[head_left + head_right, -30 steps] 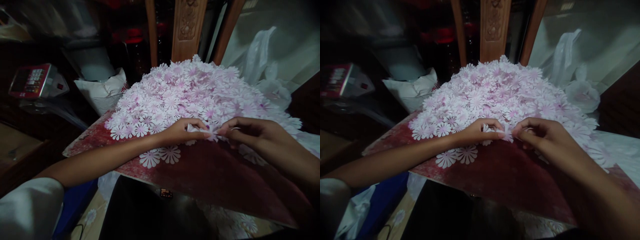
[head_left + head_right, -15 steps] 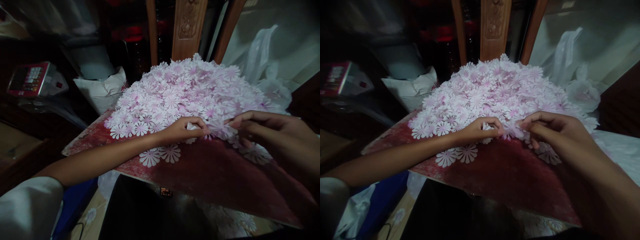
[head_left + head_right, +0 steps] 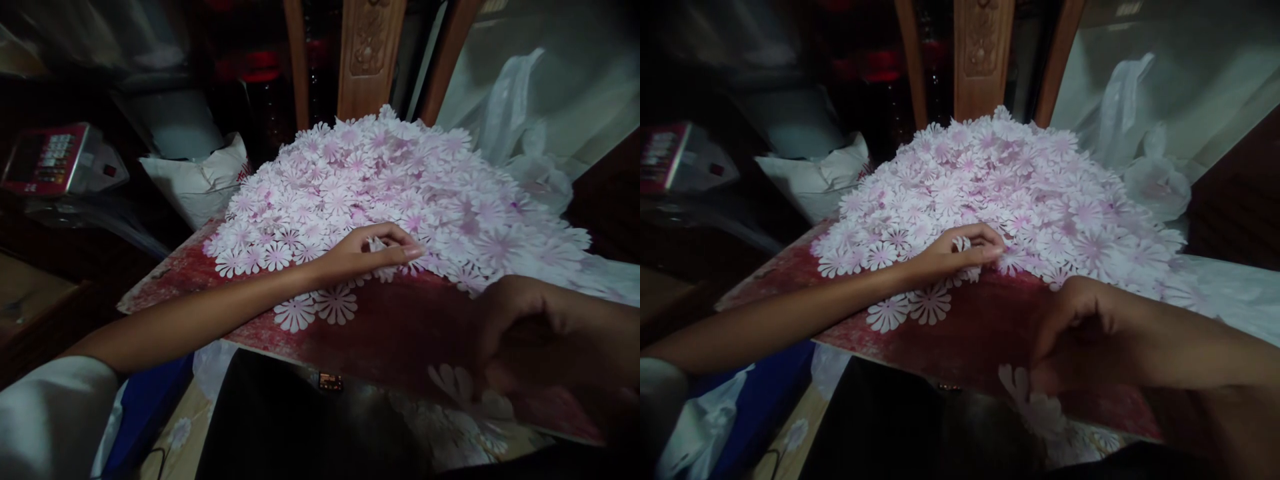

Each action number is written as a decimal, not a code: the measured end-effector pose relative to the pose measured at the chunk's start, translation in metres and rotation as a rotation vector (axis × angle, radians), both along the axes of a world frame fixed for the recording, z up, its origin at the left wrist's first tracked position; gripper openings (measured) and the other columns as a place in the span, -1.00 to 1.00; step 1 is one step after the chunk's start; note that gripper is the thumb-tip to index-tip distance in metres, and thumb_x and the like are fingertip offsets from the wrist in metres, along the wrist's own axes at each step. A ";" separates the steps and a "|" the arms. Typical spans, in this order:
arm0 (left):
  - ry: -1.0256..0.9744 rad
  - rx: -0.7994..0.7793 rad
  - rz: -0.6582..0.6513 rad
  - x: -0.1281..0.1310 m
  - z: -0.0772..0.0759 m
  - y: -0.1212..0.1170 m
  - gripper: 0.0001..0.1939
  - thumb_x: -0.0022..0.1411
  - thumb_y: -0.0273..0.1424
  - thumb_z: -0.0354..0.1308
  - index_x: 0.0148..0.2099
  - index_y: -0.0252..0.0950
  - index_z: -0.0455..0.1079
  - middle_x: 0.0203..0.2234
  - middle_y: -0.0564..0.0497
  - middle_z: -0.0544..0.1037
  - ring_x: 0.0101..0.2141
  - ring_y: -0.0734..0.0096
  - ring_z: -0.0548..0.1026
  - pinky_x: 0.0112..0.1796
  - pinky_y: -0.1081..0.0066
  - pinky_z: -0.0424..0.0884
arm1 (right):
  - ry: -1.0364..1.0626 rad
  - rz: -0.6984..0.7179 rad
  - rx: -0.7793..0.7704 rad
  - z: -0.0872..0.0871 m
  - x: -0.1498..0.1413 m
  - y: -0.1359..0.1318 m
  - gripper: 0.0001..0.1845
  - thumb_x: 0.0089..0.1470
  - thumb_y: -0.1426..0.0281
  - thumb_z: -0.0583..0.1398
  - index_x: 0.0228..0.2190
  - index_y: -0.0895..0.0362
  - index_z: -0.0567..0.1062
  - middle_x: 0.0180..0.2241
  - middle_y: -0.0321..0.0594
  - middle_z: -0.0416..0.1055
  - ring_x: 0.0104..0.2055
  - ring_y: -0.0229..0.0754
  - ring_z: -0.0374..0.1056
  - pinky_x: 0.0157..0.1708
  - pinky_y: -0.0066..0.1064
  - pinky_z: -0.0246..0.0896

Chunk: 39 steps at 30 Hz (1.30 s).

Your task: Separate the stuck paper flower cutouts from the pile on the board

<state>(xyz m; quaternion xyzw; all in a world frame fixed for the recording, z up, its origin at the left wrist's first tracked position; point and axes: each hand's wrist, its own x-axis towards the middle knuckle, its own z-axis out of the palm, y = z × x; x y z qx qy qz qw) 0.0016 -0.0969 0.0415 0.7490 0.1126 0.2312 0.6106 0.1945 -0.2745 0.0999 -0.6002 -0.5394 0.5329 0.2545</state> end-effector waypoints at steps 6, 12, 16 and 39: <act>-0.203 -0.188 0.102 0.000 0.018 -0.011 -0.21 0.33 0.36 0.13 0.16 -0.22 0.56 0.19 -0.13 0.67 0.30 0.08 0.52 0.33 0.16 0.42 | -0.059 -0.160 0.280 -0.004 -0.004 0.018 -0.39 0.11 -0.21 0.45 -0.53 0.08 0.69 -0.50 -0.13 0.53 -0.40 -0.11 0.45 -0.27 -0.28 0.44; -0.253 -0.724 -0.129 0.003 0.033 -0.035 -0.05 0.37 0.38 -0.15 0.38 -0.24 0.42 0.30 -0.17 0.61 0.43 -0.09 0.46 0.34 0.04 0.43 | -0.849 -0.068 1.236 -0.035 -0.071 0.041 -0.42 0.48 0.13 0.18 0.36 0.10 0.54 0.51 0.01 0.30 0.54 0.24 0.26 0.56 0.25 0.07; -0.272 -0.932 -0.225 0.007 0.032 -0.034 0.17 0.18 0.53 -0.23 0.43 -0.24 0.36 0.31 -0.24 0.59 0.45 -0.16 0.42 0.39 -0.04 0.40 | -1.074 0.141 1.137 -0.046 -0.096 0.055 -0.06 0.50 -0.08 0.08 0.60 0.25 0.14 0.64 0.03 -0.17 0.70 0.21 -0.12 0.67 0.18 -0.16; -0.205 -0.855 -0.446 -0.009 0.028 -0.046 0.01 0.21 0.54 -0.03 0.20 -0.19 0.57 0.41 0.12 0.54 0.63 0.03 0.13 0.47 0.33 0.31 | -1.035 -0.260 1.020 -0.034 -0.046 0.053 0.08 0.48 -0.25 -0.17 0.65 0.13 -0.38 0.69 0.09 -0.47 0.72 0.31 -0.54 0.61 0.39 -0.66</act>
